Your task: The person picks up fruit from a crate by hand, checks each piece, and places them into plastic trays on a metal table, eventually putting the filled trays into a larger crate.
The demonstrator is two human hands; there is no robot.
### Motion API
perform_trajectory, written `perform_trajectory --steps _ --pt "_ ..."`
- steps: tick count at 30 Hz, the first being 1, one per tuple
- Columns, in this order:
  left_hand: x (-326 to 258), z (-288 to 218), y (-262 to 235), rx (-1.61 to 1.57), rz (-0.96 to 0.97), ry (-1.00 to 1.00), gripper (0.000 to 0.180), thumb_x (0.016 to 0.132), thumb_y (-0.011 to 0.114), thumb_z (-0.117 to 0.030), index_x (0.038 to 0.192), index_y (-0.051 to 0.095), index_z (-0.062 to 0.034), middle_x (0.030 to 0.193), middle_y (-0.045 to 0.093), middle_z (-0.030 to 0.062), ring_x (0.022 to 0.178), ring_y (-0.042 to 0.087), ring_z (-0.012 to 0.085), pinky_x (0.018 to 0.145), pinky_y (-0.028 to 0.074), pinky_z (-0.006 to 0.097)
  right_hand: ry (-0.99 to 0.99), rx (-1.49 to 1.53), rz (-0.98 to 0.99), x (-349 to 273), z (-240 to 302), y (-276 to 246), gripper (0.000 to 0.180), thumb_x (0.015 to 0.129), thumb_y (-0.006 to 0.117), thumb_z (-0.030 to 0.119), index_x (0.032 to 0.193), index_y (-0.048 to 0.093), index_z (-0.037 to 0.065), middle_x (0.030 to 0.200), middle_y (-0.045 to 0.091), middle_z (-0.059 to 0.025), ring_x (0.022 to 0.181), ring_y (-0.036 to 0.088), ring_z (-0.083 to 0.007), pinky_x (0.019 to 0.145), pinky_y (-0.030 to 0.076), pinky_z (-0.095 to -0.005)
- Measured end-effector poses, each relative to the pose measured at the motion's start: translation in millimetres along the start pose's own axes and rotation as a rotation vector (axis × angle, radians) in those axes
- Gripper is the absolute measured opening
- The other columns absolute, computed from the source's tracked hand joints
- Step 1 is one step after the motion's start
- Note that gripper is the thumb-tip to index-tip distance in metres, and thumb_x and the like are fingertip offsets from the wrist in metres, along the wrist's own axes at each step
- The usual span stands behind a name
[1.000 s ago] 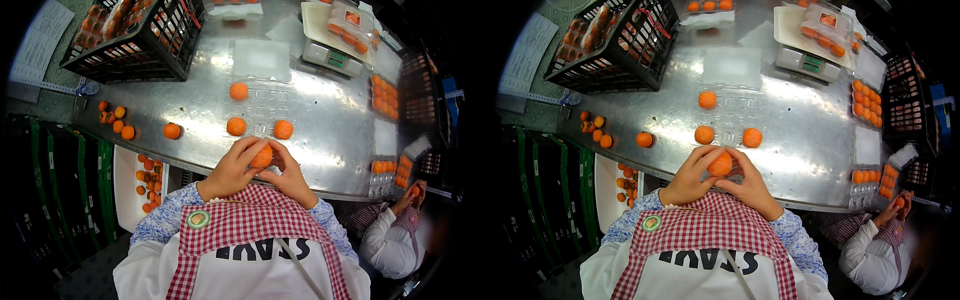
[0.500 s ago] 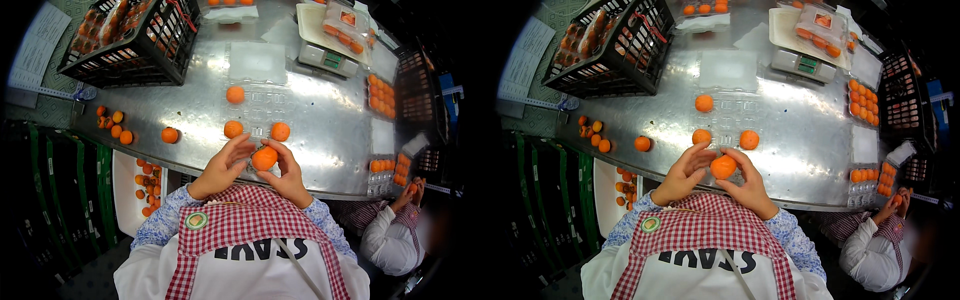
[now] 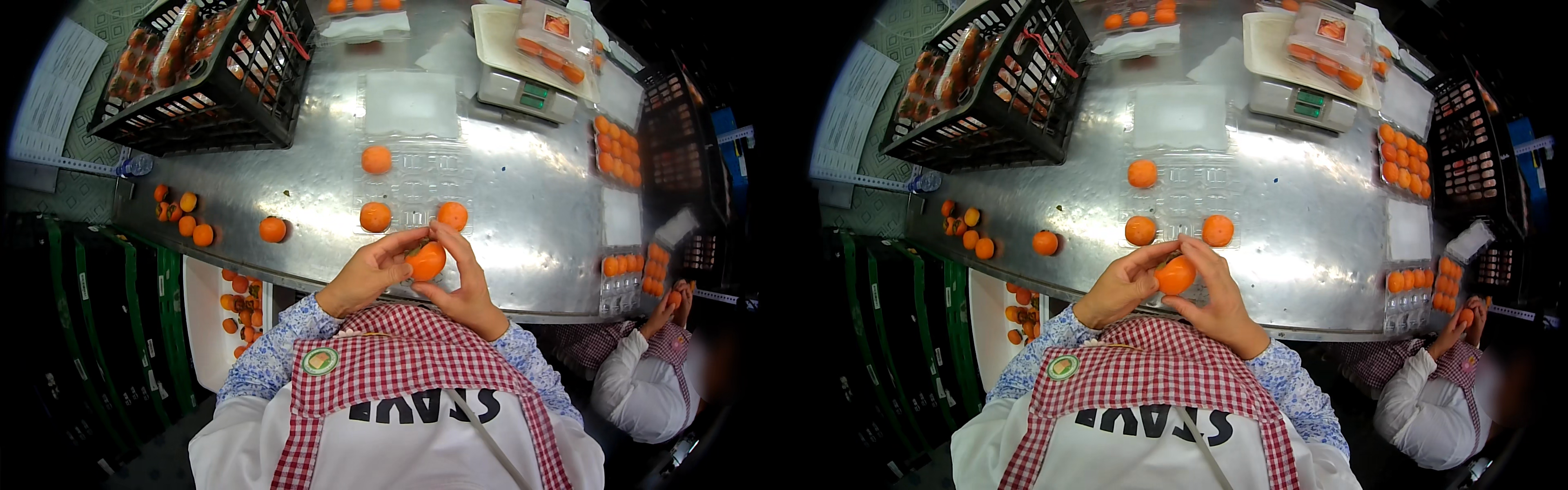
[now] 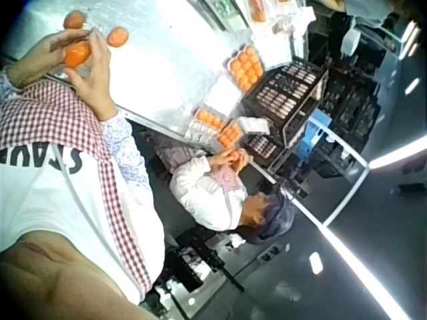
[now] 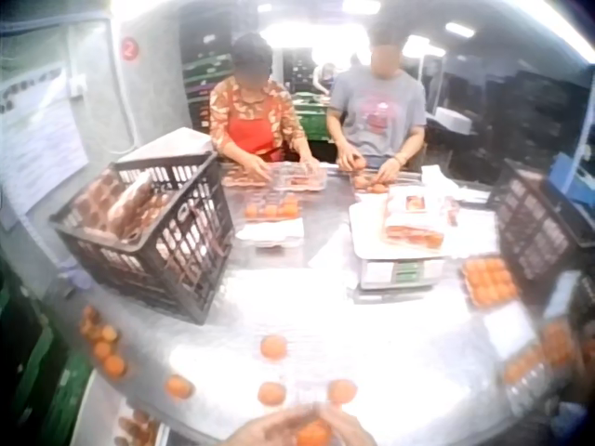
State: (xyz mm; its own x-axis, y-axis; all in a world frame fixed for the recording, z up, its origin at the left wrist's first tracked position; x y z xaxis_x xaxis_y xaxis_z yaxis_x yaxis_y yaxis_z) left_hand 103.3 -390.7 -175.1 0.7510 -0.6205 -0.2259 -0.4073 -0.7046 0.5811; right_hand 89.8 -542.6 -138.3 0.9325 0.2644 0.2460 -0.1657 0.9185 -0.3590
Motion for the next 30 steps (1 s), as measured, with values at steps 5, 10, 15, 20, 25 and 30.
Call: perform_trajectory --steps 5,10,15,20,25,30 --pt "0.7 -4.7 6.2 -0.055 0.047 0.047 0.065 0.090 0.065 -0.014 0.145 0.031 -0.0023 0.144 0.037 0.0106 0.135 0.036 0.0205 0.110 0.035 0.034 -0.038 -0.046 -0.045 0.3 1.6 -4.3 0.079 0.069 0.084 0.018 0.136 0.044 0.006 0.137 0.047 -0.0160 0.125 0.045 -0.0343 0.103 0.038 -0.0441" --pt "2.9 -3.6 8.8 -0.112 0.071 0.062 0.064 0.089 0.065 -0.008 0.144 0.033 -0.0026 0.144 0.037 0.0103 0.134 0.036 0.0202 0.108 0.037 0.034 -0.113 -0.111 -0.026 -0.3 0.5 -3.4 0.076 0.068 0.083 0.019 0.133 0.047 0.005 0.129 0.054 -0.0144 0.119 0.050 -0.0333 0.101 0.040 -0.0435" --pt "3.7 -0.6 8.2 -0.109 0.007 -0.019 0.054 0.093 0.059 -0.011 0.140 0.035 -0.0020 0.138 0.041 0.0109 0.131 0.041 0.0192 0.106 0.040 0.034 0.034 -0.079 -0.055 0.6 -3.2 -4.1 0.062 0.074 0.078 0.018 0.128 0.052 0.003 0.123 0.058 -0.0144 0.115 0.053 -0.0319 0.100 0.040 -0.0410" --pt "4.1 12.0 4.2 -0.197 -0.161 -0.239 0.041 0.099 0.052 -0.020 0.134 0.037 -0.0034 0.125 0.050 0.0120 0.118 0.054 0.0176 0.098 0.048 0.033 0.203 -0.022 -0.086 -3.4 -16.1 2.8 0.053 0.078 0.074 0.018 0.125 0.055 0.003 0.122 0.058 -0.0150 0.114 0.054 -0.0310 0.097 0.042 -0.0397" --pt "3.7 14.4 4.0 -0.199 -0.163 -0.235 0.039 0.100 0.050 -0.025 0.131 0.037 -0.0041 0.123 0.052 0.0131 0.112 0.057 0.0182 0.096 0.051 0.033 0.143 -0.075 -0.033 0.7 -9.1 3.5 0.046 0.080 0.073 0.015 0.123 0.057 0.005 0.121 0.060 -0.0139 0.112 0.056 -0.0288 0.094 0.045 -0.0384" --pt "6.2 11.0 7.8 -0.254 -0.126 -0.214 0.040 0.101 0.048 -0.026 0.131 0.037 -0.0021 0.121 0.052 0.0137 0.109 0.058 0.0186 0.095 0.051 0.032 0.236 0.040 -0.033 0.7 -17.8 -0.6 0.045 0.081 0.072 0.014 0.122 0.058 0.004 0.121 0.060 -0.0144 0.112 0.058 -0.0290 0.093 0.047 -0.0367"
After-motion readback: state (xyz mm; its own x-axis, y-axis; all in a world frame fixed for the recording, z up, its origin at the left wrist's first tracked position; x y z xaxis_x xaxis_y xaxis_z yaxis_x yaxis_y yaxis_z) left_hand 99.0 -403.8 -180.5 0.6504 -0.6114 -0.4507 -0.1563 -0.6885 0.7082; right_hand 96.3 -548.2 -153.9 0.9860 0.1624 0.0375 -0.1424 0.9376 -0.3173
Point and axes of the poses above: each hand's wrist, its own x-axis towards the middle knuckle, its own y-axis out of the palm, z = x × y, the point moved 5 cm from there along x, towards the middle knuckle
